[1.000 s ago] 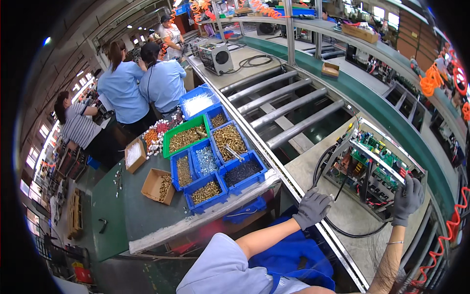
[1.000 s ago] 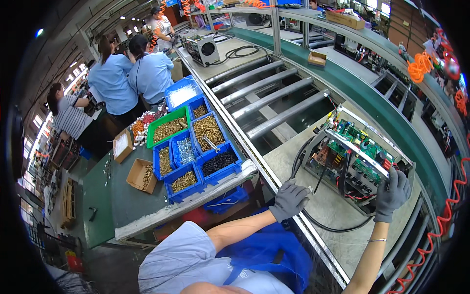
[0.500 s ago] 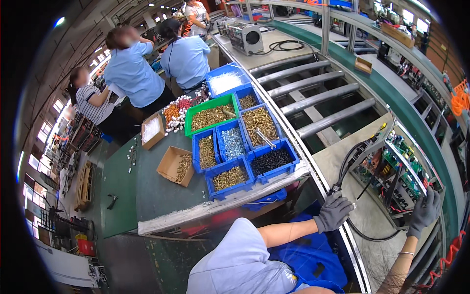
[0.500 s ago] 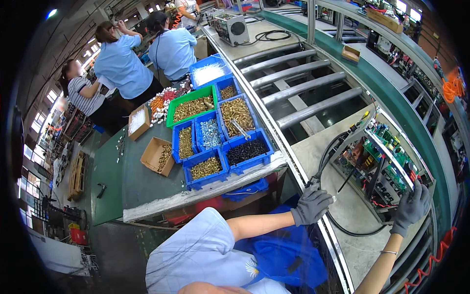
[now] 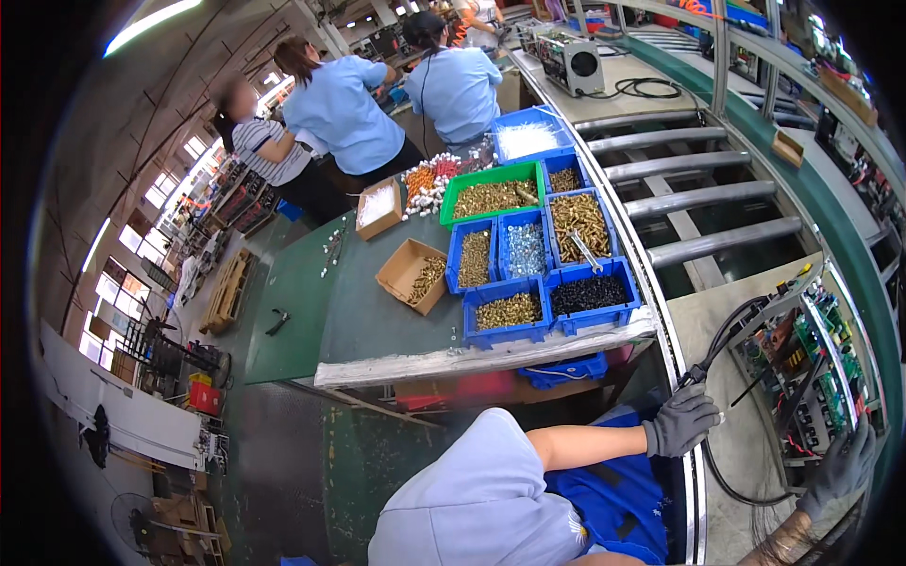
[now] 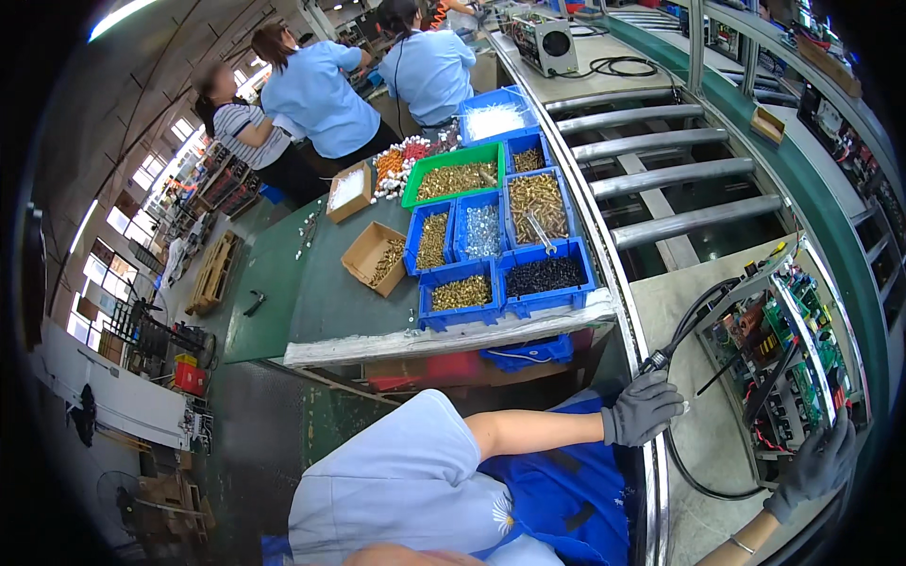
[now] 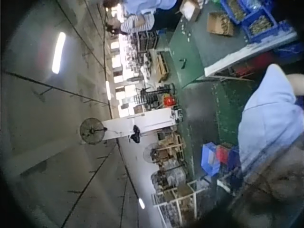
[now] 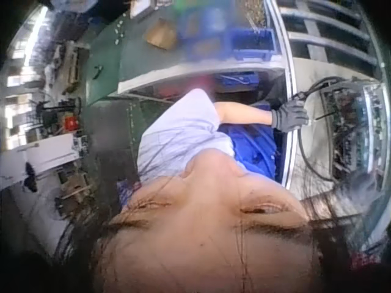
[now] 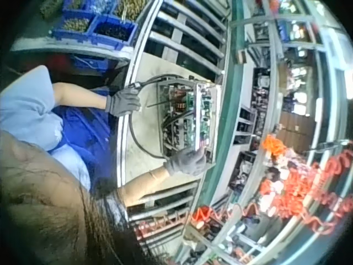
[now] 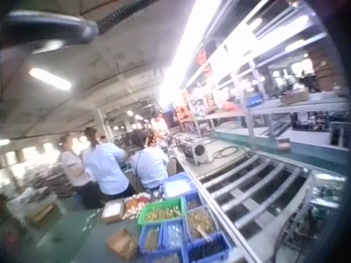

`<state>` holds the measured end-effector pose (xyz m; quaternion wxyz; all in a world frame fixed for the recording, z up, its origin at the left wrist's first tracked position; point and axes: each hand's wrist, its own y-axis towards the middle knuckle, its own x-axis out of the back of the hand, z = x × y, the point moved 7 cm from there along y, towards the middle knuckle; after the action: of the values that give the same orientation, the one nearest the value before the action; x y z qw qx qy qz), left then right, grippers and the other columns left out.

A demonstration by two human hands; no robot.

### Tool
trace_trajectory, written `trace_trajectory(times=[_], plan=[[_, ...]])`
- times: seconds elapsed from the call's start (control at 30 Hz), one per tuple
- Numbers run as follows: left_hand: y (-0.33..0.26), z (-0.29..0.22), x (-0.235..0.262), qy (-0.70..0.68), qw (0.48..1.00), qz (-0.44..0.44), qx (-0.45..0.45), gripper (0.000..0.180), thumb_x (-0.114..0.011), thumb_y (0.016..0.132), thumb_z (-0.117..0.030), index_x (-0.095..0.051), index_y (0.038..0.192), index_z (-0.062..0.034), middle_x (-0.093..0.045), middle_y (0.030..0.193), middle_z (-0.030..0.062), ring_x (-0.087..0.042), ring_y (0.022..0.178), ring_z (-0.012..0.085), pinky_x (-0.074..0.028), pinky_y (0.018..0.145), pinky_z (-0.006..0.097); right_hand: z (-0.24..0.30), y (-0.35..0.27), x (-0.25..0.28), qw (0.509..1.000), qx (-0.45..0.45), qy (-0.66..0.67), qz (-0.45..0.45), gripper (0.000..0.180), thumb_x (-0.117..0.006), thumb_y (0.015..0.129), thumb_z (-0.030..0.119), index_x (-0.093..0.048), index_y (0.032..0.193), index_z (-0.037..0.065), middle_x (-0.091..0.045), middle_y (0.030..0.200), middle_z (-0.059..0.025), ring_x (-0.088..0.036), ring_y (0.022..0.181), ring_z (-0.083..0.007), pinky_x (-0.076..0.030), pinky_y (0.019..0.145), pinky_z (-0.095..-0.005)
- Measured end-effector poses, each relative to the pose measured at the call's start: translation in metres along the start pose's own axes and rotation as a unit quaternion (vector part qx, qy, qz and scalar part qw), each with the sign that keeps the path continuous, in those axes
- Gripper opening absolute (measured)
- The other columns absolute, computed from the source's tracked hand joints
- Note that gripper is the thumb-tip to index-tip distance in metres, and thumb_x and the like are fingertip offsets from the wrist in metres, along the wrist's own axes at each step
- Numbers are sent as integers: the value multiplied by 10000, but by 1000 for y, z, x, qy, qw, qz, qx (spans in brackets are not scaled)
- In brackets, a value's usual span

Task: The person uses a pneumatic screwdriver to fasten screws onto a circuit board assembly mounted on a workbench. They repeatedly pick up screws from blue bins, position them on the board, and drive them in. The person also adjusts wires and components on the board during the process.

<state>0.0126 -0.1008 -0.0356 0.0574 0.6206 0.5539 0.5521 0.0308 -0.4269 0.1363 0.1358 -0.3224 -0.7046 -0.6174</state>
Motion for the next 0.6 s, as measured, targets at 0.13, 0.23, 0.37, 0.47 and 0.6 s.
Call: trace_trajectory(times=[0.13, 0.23, 0.37, 0.47, 0.6], plan=[[0, 1, 0, 6, 1000, 3, -7, 449, -618, 769, -238, -613, 1186, -71, -580, 1139, 96, -516, 1187, 290, -253, 1157, 497, 6, 0, 1, 1000, -20, 12, 3, 444, -632, 882, 168, -592, 1321, 218, -605, 1273, -81, -577, 1172, -286, -455, 966, -414], [5, 1, -1, 10, 1000, 1, -13, 439, -620, 769, -236, -613, 1176, -72, -580, 1137, 90, -514, 1189, 287, -249, 1158, 497, 2, -1, -1, 999, -28, 35, -3, 449, -634, 884, 166, -588, 1327, 219, -607, 1269, -81, -579, 1163, -289, -453, 965, -414], [2, 2, 1, 8, 1000, -2, -6, 416, -622, 767, -230, -618, 1153, -75, -584, 1126, 88, -519, 1181, 283, -252, 1154, 494, 7, 3, 3, 998, -21, 56, 3, 440, -639, 886, 163, -594, 1322, 208, -613, 1253, -88, -580, 1149, -294, -454, 957, -418], [1, 3, -2, 0, 1000, 7, -6, 402, -614, 775, -239, -619, 1152, -98, -592, 1156, 85, -531, 1179, 284, -290, 1129, 494, 11, 7, 12, 998, -27, 55, 33, 426, -638, 892, 157, -598, 1315, 164, -616, 1235, -112, -580, 1139, -309, -460, 945, -420], [0, 2, -3, -1, 1000, -18, -15, 396, -617, 762, -269, -632, 1121, -101, -598, 1146, 86, -532, 1177, 287, -283, 1137, 497, 14, 13, 23, 997, 28, 71, 32, 399, -607, 925, 186, -597, 1323, 177, -615, 1235, -108, -594, 1124, -294, -483, 923, -402]])
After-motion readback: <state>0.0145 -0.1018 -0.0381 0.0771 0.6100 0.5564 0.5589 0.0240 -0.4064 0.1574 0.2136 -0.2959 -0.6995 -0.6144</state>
